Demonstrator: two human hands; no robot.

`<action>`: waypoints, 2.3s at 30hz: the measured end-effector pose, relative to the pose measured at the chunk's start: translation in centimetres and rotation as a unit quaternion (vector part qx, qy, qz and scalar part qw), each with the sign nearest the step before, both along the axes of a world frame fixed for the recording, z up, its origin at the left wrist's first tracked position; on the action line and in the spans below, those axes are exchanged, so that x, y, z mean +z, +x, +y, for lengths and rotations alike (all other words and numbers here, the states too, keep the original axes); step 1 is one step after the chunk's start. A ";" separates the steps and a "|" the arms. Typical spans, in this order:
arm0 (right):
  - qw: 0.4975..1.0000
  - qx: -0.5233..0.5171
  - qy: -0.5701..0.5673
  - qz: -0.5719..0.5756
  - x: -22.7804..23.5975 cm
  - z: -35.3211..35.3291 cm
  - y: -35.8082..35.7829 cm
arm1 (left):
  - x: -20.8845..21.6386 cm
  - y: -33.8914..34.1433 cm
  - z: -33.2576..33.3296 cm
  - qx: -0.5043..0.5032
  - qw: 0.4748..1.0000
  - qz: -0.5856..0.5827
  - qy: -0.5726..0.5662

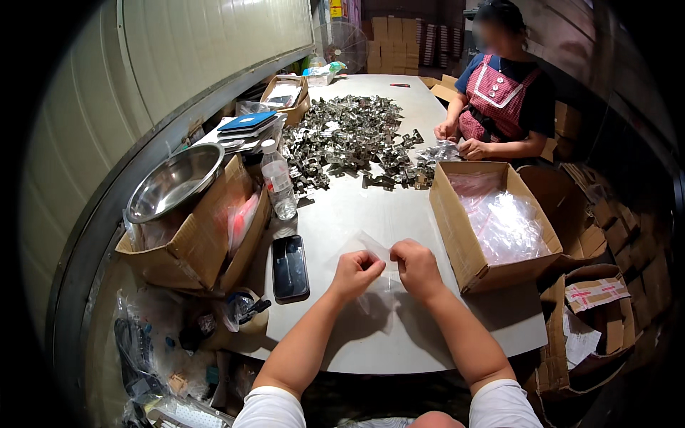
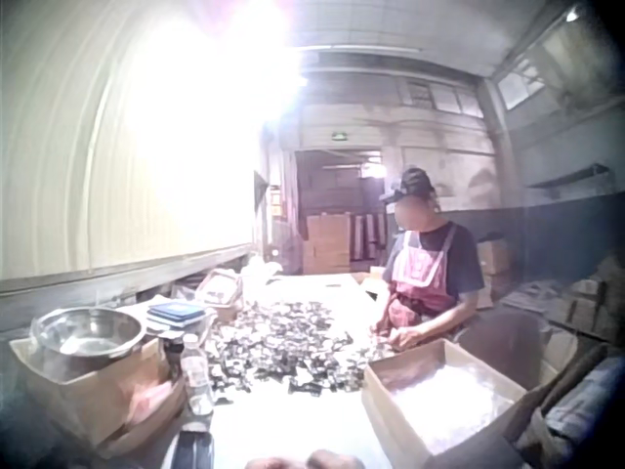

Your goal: The person sorts metal cabinet hinges by picking them from a pile and placing them into a small plastic bag.

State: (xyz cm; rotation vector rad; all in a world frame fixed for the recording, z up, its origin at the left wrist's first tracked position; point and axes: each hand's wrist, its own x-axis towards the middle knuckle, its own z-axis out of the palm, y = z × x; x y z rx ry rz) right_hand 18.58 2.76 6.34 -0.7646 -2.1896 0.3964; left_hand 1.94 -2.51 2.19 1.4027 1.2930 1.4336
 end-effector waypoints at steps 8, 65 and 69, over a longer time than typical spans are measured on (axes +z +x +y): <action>0.992 0.016 0.118 -0.046 -0.4 -1.7 -1.4 | -1.3 -1.6 0.3 0.105 0.993 -0.052 -0.029; 0.793 0.050 -0.538 0.283 1.5 0.5 1.3 | 1.0 -1.2 -0.4 0.202 0.947 0.247 0.044; 0.880 -0.004 -0.399 0.257 1.1 -0.3 0.1 | 1.3 -0.1 -0.8 0.180 0.945 0.262 0.080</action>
